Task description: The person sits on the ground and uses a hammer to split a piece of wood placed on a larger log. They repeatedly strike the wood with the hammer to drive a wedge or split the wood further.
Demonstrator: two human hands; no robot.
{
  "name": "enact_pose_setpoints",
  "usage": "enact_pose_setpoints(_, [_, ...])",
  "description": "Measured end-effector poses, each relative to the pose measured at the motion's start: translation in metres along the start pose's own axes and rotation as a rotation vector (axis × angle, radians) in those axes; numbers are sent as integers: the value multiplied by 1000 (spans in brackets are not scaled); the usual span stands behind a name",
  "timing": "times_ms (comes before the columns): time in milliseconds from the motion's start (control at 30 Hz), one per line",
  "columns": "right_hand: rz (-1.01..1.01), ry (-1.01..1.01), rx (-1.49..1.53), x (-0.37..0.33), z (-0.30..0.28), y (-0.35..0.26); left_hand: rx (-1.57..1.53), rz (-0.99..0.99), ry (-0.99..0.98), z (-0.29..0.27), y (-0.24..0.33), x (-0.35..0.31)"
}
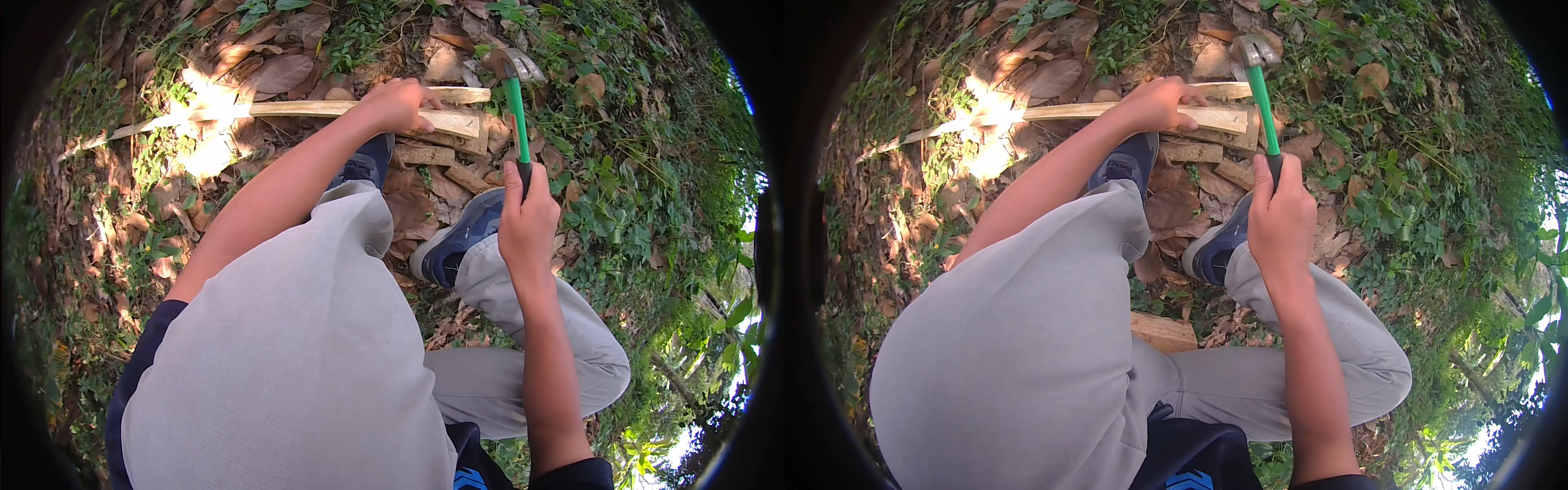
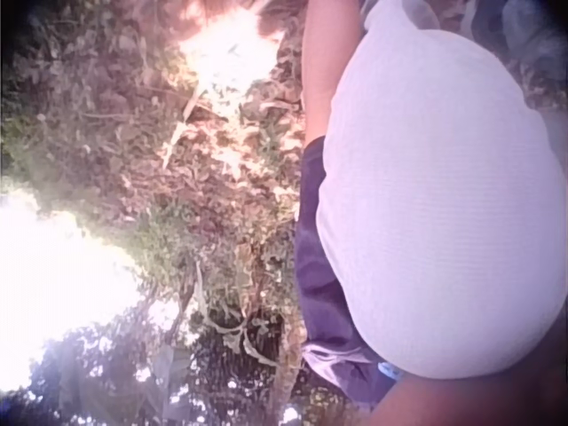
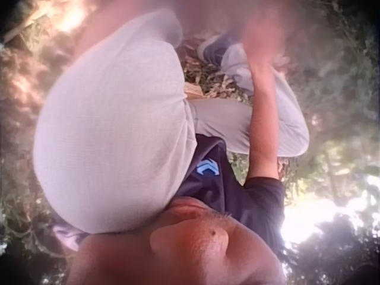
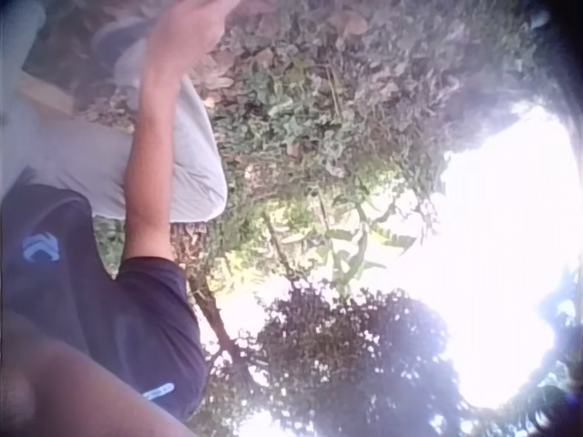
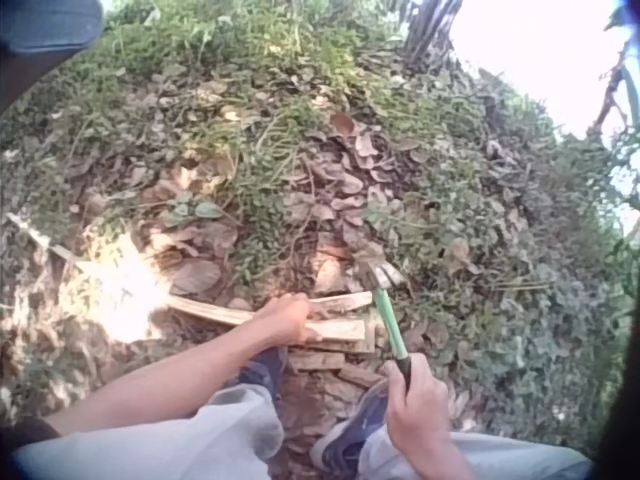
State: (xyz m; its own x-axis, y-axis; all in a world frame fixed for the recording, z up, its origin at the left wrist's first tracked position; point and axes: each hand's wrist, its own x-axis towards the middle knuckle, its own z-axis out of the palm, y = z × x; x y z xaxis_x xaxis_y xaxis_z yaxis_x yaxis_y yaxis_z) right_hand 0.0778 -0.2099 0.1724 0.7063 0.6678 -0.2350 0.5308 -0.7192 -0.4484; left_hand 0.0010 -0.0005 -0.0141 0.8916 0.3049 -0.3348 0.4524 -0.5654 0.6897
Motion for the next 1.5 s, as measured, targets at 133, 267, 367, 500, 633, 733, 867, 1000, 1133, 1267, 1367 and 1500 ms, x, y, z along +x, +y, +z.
enact_pose_setpoints(133, [36,44,-53,-6,27,27,-16,-10,-8,0,2,2])
enact_pose_setpoints(267, [170,-210,-281,-15,38,47,-4,-6,-18,-3,7,1])
enact_pose_setpoints(367, [43,-99,-171,-12,28,33,-20,-16,-10,-1,5,0])
enact_pose_setpoints(500, [-53,74,18,3,2,-2,-25,-21,-12,-2,3,-1])
enact_pose_setpoints(633, [19,20,-48,6,8,19,-30,-13,-42,-1,2,2])
enact_pose_setpoints(733, [179,-222,-238,-2,31,58,-39,-5,-55,-2,4,4])
enact_pose_setpoints(867, [131,-164,-144,-3,17,35,-32,-32,-56,-5,2,-1])
enact_pose_setpoints(1000, [-4,34,4,5,-4,3,-22,-21,-43,-3,0,0])
enact_pose_setpoints(1133, [38,15,-25,0,14,24,-28,-21,-53,-2,1,2])
enact_pose_setpoints(1267, [180,-133,-206,-16,43,64,-32,6,-28,-1,4,3])
enact_pose_setpoints(1367, [173,-164,-103,-10,25,38,-19,15,8,2,-2,-2])
enact_pose_setpoints(1500, [12,32,91,4,-1,-1,-19,22,10,1,-4,1])
